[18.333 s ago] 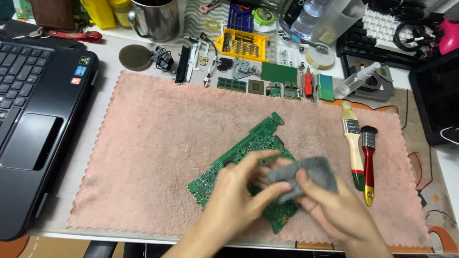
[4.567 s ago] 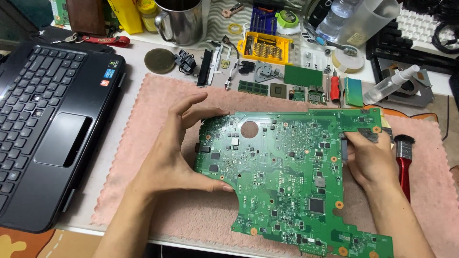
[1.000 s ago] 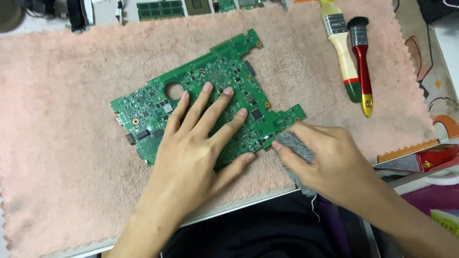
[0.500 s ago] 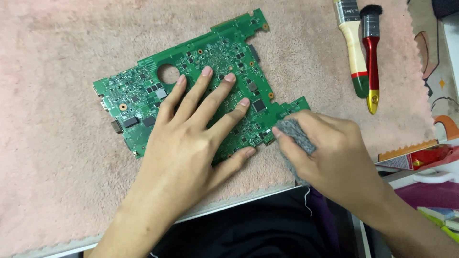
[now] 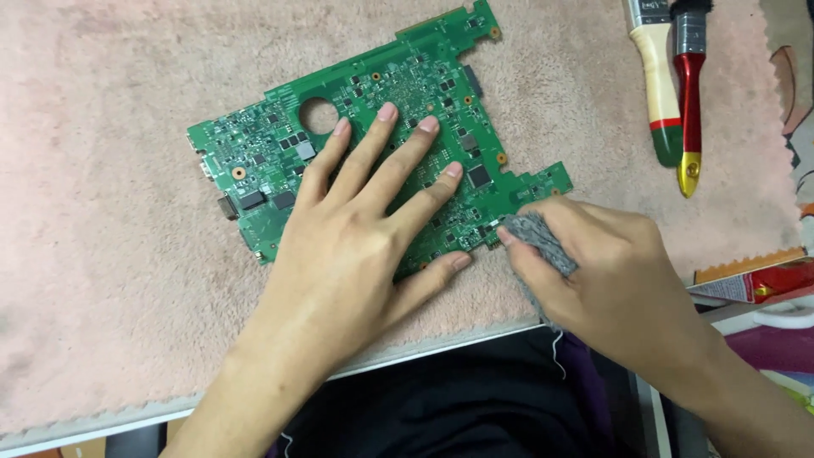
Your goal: The person cleans a green circuit board using a grey cloth. They wipe the surface of the board, flip it over to clean the other side, and then hold it up to inspect the cleaned surface.
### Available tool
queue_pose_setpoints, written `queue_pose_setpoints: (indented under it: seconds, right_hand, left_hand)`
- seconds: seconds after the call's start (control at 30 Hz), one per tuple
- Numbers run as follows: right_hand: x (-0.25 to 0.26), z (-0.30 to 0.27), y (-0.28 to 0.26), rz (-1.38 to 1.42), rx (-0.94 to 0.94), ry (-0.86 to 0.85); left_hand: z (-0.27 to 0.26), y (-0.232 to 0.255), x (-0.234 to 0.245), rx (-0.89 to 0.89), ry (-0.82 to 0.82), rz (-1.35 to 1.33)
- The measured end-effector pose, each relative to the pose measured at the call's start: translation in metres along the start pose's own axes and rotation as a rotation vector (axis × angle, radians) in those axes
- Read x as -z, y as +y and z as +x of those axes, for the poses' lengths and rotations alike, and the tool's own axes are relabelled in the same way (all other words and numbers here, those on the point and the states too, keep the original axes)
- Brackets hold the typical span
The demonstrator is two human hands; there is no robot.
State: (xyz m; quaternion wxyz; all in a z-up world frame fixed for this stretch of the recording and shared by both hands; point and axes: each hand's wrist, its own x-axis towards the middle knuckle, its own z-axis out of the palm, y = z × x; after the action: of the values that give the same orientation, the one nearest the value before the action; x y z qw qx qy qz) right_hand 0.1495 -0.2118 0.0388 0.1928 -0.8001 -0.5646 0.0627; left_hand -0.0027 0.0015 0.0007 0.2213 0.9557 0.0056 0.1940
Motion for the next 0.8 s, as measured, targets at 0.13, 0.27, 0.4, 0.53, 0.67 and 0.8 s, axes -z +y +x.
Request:
queue_pose_setpoints:
  seconds: [0.13, 0.27, 0.4, 0.53, 0.67, 0.8]
  right_hand:
    - [0.001, -0.001, -0.002, 0.016, -0.021, 0.011]
    - [-0.001, 0.004, -0.004, 0.046, -0.023, 0.022]
    - [-0.005, 0.000, -0.003, 0.044, 0.007, 0.048]
    - [-0.005, -0.001, -0.004, 0.052, -0.010, 0.047]
    - [-0.008, 0.003, 0.000, 0.062, 0.028, 0.069]
    - [-0.009, -0.001, -0.007, 0.103, -0.019, 0.031]
  left_hand:
    - [0.001, 0.001, -0.002, -0.006, 0.000, 0.004]
    - [0.000, 0.000, -0.001, -0.007, 0.002, 0.015]
    - [-0.001, 0.001, -0.001, -0.003, -0.001, 0.019]
    - [0.001, 0.002, 0.000, -0.003, -0.008, 0.002]
    - [0.001, 0.001, 0.000, -0.001, -0.009, 0.003]
    - [0.000, 0.000, 0.000, 0.001, -0.011, -0.001]
